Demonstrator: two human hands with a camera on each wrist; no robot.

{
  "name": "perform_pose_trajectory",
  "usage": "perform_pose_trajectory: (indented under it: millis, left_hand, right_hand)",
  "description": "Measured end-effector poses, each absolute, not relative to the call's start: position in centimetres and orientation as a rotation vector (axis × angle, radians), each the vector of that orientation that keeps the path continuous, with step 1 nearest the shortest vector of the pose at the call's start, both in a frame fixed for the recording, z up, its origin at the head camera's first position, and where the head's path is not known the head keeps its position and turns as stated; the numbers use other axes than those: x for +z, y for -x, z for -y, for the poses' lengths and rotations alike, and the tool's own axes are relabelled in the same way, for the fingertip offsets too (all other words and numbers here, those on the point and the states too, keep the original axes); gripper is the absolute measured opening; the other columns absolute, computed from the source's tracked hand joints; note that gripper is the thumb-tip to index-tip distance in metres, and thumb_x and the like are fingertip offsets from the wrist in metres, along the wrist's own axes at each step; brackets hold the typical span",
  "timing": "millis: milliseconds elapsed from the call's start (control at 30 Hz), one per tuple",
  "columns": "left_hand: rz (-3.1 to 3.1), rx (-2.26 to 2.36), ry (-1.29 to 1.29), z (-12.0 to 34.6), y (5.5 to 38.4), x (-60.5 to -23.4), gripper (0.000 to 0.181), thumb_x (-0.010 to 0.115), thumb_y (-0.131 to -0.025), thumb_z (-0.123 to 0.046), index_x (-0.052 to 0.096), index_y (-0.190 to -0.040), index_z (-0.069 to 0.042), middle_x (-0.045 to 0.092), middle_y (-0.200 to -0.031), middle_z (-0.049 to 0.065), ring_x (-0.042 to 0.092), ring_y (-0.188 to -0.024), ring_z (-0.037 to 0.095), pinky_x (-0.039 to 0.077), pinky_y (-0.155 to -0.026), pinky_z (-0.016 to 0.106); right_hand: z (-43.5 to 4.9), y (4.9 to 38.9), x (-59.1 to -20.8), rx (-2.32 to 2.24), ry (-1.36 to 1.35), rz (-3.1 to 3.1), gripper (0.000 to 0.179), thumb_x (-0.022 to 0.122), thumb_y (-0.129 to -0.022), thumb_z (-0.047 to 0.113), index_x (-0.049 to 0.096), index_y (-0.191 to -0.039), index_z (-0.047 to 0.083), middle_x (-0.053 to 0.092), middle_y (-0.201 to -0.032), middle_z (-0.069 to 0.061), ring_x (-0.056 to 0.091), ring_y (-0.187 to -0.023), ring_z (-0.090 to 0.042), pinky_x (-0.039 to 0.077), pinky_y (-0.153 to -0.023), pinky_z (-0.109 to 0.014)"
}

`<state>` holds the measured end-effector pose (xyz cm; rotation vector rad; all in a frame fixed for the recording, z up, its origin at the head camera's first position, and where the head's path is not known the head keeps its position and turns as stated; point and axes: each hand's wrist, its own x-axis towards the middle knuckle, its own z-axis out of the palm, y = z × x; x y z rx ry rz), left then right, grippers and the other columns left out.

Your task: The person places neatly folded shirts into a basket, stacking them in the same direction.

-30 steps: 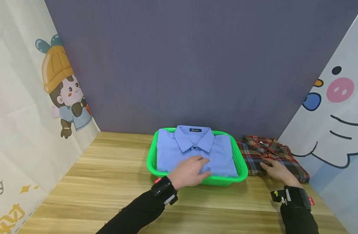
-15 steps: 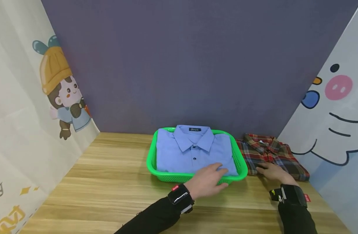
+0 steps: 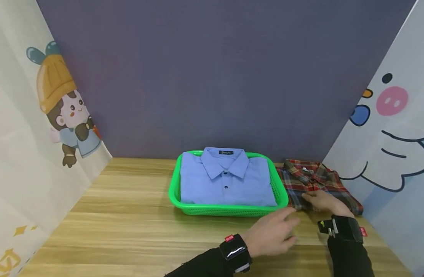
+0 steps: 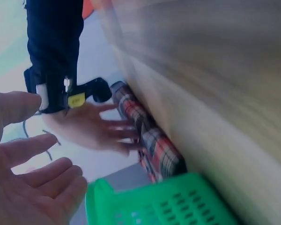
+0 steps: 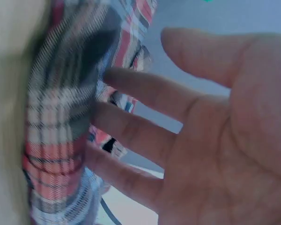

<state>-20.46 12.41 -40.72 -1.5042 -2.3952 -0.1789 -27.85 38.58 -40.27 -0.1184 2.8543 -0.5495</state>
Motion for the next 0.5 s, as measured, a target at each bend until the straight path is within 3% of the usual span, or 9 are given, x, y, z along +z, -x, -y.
perform_pose_trajectory:
  millis: [133,233,267,367,467,500]
  left_hand:
    - [2.537,-0.221,1.530,-13.4,20.4,-41.3,0.052,0.049,-0.096,-0.043,0.045,-0.140,-0.016,0.041,-0.145,0.004,0.029,-0.133,0.011,0.027,-0.109,0.021]
    - [2.627,-0.274,1.519,-14.2,21.0,-41.9,0.049,0.050,-0.096,-0.043,0.047,-0.137,-0.017,0.044,-0.142,0.005,0.031,-0.132,0.013,0.033,-0.106,0.022]
    - [2.658,-0.287,1.509,-14.4,21.3,-42.1,0.043,0.050,-0.096,-0.042,0.055,-0.130,-0.017,0.052,-0.135,0.004,0.033,-0.132,0.014,0.039,-0.101,0.020]
    - [2.804,-0.347,1.437,-15.0,21.8,-42.8,0.044,0.053,-0.094,-0.042,0.054,-0.130,-0.016,0.055,-0.132,0.006,0.043,-0.125,0.015,0.048,-0.086,0.018]
    - [2.976,-0.382,1.358,-15.4,22.1,-43.2,0.056,0.055,-0.092,-0.044,0.045,-0.139,-0.015,0.051,-0.137,0.007,0.045,-0.122,0.015,0.051,-0.077,0.019]
    - [3.022,-0.392,1.344,-15.6,22.1,-43.3,0.066,0.056,-0.092,-0.045,0.033,-0.146,-0.017,0.042,-0.144,0.008,0.046,-0.122,0.015,0.050,-0.080,0.019]
  right_hand:
    - [-39.4,27.8,-39.9,-0.592,0.034,-2.911,0.075,0.032,-0.101,0.048,0.031,-0.136,-0.018,0.030,-0.133,-0.048,0.033,-0.114,-0.062,0.038,-0.088,-0.070]
    - [-40.2,27.7,-39.9,-0.637,-0.036,-2.972,0.074,0.031,-0.101,0.047,0.030,-0.137,-0.017,0.032,-0.131,-0.047,0.036,-0.111,-0.061,0.040,-0.085,-0.069]
    - [-40.5,27.7,-40.0,-0.653,-0.065,-2.991,0.074,0.032,-0.101,0.047,0.029,-0.137,-0.017,0.033,-0.129,-0.047,0.038,-0.110,-0.061,0.040,-0.083,-0.069]
    - [-41.4,27.6,-40.4,-0.697,-0.158,-3.047,0.070,0.037,-0.101,0.038,0.023,-0.137,-0.020,0.031,-0.128,-0.049,0.036,-0.109,-0.062,0.039,-0.084,-0.070]
    - [-42.5,27.4,-40.9,-0.731,-0.275,-3.069,0.068,0.041,-0.100,0.027,0.014,-0.136,-0.024,0.023,-0.130,-0.052,0.029,-0.113,-0.064,0.035,-0.089,-0.072]
    - [-43.0,27.3,-41.0,-0.733,-0.306,-3.069,0.067,0.041,-0.099,0.023,0.012,-0.136,-0.025,0.021,-0.129,-0.053,0.027,-0.113,-0.065,0.034,-0.091,-0.072]
